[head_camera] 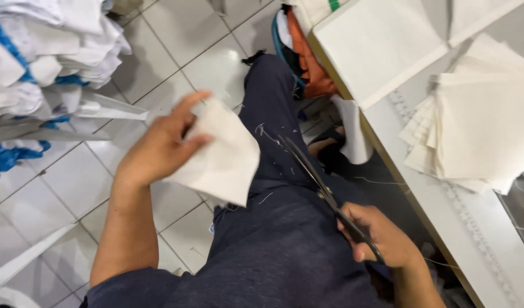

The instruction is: Cutting small pieces of white fabric using scissors at a sewing factory workstation.

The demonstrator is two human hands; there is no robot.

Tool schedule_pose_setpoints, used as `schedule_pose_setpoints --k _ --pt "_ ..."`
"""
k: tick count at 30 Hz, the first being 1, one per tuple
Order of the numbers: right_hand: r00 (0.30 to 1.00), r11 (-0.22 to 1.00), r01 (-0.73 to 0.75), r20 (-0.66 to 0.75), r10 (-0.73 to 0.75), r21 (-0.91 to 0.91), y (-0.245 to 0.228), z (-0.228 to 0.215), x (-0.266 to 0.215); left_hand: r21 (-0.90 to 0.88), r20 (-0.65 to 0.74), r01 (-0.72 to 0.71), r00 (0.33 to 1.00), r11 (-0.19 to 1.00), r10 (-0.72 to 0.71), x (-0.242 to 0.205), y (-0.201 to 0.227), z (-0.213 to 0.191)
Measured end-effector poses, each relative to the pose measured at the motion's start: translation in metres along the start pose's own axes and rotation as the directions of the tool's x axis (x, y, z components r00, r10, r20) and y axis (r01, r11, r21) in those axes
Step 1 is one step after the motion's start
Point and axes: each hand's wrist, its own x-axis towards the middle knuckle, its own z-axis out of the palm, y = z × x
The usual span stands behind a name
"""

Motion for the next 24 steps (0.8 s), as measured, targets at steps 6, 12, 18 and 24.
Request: schedule_pose_setpoints --k 6,12,18,24 --pt "0.987 0.996 0.001 -0.158 0.014 0.094 0.008 0.001 -0.033 0.486 -0.364 -0.184 0.846 0.854 0.389 0.08 -0.026 0.015" --pt "0.963 0.98 0.092 -0.265 -0.043 0.176 0.005 0.01 -0.037 0.607 -0.215 -0.504 0.64 0.615 0.737 0.205 -0.031 0.047" --pt "0.956 0.978 0.141 -0.278 -0.095 0.152 0.001 0.012 -0.044 -0.245 0.092 -0.481 0.853 0.842 0.514 0.264 0.002 0.073" --pt "0.939 0.946 0.168 -0.336 -0.069 0.278 0.011 0.013 -0.049 -0.136 0.551 -0.335 0.757 0.932 0.352 0.216 0.03 0.102"
